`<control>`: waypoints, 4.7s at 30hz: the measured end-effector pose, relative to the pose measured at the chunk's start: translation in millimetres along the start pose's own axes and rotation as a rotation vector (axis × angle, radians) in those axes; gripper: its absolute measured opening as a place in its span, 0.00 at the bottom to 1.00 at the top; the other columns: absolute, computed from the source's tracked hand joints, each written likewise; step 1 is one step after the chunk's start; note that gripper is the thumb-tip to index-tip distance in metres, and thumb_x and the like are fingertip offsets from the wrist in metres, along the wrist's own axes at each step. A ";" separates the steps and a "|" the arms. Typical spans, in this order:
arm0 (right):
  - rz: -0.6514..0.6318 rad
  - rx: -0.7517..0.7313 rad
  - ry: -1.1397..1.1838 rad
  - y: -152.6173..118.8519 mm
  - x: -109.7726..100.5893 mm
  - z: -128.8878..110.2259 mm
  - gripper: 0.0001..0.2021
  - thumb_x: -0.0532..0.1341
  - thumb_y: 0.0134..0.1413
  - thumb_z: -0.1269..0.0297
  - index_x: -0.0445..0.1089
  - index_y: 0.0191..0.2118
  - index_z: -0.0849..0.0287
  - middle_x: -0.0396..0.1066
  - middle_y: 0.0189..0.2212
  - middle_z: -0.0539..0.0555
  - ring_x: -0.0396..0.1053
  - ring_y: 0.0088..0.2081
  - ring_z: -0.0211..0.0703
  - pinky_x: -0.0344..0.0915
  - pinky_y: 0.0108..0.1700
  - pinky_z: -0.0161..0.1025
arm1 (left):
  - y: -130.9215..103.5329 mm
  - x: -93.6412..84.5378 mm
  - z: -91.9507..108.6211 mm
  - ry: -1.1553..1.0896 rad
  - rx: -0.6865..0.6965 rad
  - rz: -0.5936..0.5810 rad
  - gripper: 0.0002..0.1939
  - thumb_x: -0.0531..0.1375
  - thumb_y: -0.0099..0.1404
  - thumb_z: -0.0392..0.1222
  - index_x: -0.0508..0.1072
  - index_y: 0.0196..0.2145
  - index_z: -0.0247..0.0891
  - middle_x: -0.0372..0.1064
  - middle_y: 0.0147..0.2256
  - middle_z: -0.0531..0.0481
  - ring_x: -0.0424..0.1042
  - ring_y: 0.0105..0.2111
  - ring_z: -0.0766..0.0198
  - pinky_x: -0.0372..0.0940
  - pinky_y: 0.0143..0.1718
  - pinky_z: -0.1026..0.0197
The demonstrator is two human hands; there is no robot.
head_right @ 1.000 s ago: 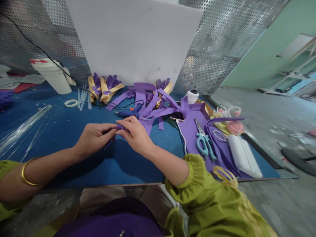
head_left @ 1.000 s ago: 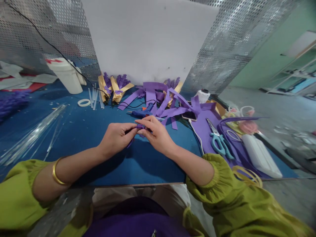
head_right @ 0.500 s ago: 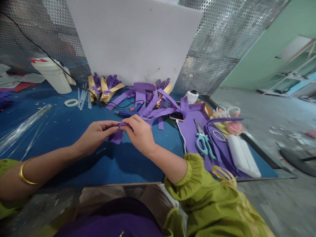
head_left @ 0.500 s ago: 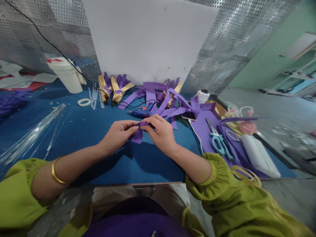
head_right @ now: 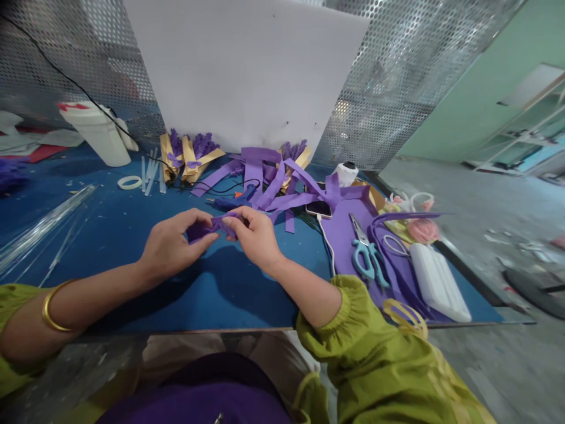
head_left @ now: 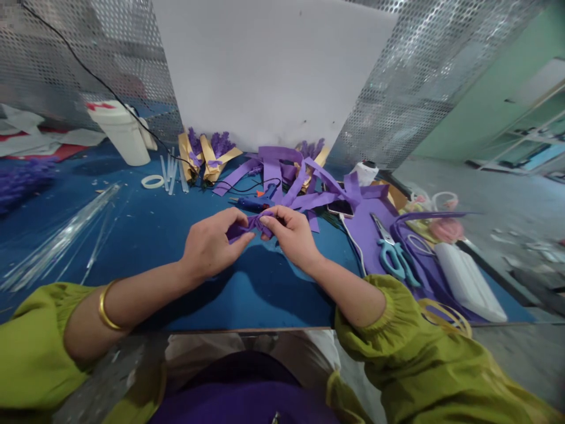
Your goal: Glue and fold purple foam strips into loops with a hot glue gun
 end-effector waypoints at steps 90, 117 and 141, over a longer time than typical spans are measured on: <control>-0.232 -0.320 -0.380 -5.6 5.8 -21.4 0.04 0.64 0.57 0.64 0.76 0.33 0.57 0.75 0.29 0.49 0.68 0.30 0.36 0.62 0.35 0.34 | 7.6 -0.8 -9.7 -0.406 -0.159 -0.067 0.11 0.63 0.62 0.46 0.84 0.35 0.39 0.82 0.33 0.50 0.79 0.33 0.58 0.70 0.37 0.62; -0.132 -0.156 -0.361 -3.6 2.6 -10.6 0.05 0.63 0.54 0.66 0.75 0.30 0.58 0.74 0.24 0.47 0.64 0.25 0.34 0.56 0.28 0.33 | 6.8 14.9 -14.3 -0.659 -0.352 -0.285 0.14 0.68 0.57 0.50 0.83 0.34 0.36 0.80 0.27 0.46 0.77 0.29 0.58 0.72 0.33 0.58; -0.321 -0.382 -0.593 -2.4 3.4 -19.3 0.11 0.68 0.54 0.60 0.72 0.42 0.55 0.71 0.28 0.44 0.71 0.32 0.39 0.51 0.67 0.54 | 11.3 -8.7 -9.0 -0.281 -0.096 -0.114 0.11 0.61 0.65 0.47 0.83 0.34 0.41 0.80 0.29 0.53 0.76 0.29 0.62 0.65 0.32 0.65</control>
Point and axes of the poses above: each hand's wrist, its own y-axis towards the middle knuckle, its own x-axis out of the palm, z = x × y, the point moved 6 cm from there along y, towards the middle knuckle
